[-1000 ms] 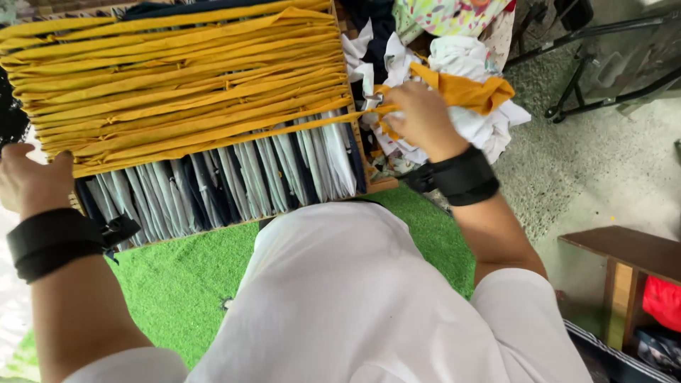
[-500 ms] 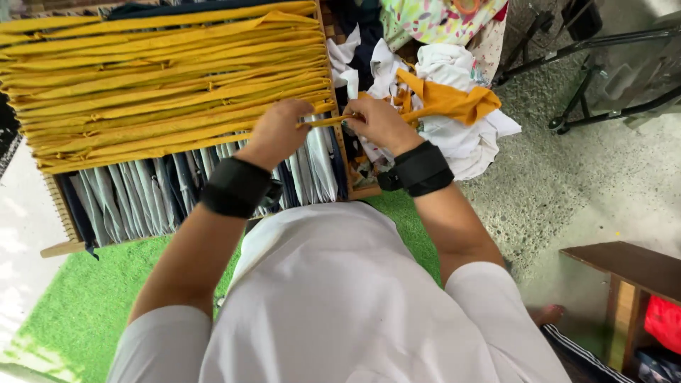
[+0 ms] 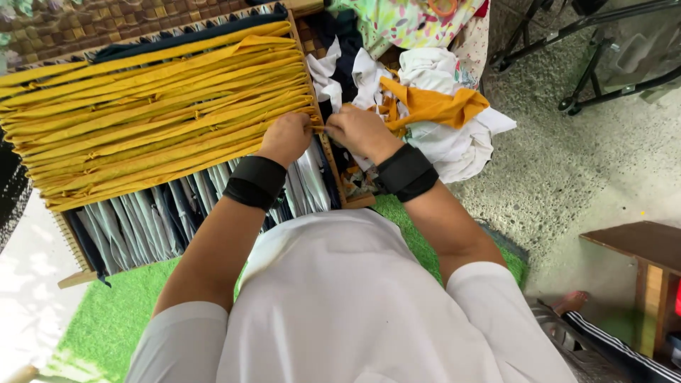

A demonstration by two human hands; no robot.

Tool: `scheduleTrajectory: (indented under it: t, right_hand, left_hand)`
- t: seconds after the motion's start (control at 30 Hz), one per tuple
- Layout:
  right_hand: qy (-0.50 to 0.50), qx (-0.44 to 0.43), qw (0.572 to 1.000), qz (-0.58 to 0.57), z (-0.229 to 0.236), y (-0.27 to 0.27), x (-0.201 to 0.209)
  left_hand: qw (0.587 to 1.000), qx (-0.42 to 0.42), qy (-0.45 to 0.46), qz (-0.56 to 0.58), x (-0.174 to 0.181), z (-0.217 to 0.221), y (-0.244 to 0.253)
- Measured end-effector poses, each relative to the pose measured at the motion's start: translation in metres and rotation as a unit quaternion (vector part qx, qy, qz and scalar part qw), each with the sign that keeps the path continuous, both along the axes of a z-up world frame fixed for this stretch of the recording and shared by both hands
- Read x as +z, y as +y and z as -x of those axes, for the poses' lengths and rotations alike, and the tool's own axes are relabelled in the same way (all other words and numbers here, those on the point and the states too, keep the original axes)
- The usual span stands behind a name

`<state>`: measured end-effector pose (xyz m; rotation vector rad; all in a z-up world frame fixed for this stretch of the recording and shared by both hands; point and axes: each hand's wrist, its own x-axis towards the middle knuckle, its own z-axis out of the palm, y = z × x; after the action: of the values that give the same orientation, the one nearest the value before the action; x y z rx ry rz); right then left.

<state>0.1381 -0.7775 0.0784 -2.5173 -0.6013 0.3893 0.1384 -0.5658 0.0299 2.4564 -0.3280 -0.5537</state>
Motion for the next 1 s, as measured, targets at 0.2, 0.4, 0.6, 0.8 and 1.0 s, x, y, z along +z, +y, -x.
scheduleTrajectory:
  t: [0.2,0.4,0.6,0.8,1.0]
  right_hand:
    - [-0.032,-0.029,0.999,0.005,-0.009,0.005,-0.003]
    - [-0.03,-0.039,0.999,-0.017,-0.011,0.006,-0.018]
    - [0.034,-0.018,0.998,-0.048,-0.01,0.007,-0.009]
    - [-0.036,0.035,0.999,-0.012,-0.007,0.006,-0.001]
    - [-0.093,0.08,0.988,0.091,-0.007,0.013,-0.022]
  left_hand:
    - [1.0,0.002,0.0,0.002,-0.005,0.001,0.001]
    - [0.997,0.051,0.048,0.008,0.011,0.0,-0.001]
    - [0.993,0.043,0.083,-0.068,0.01,-0.005,-0.005]
    - [0.994,0.012,0.084,-0.067,0.011,-0.005,-0.004]
    - [0.991,0.027,0.107,-0.075,0.019,-0.006,-0.004]
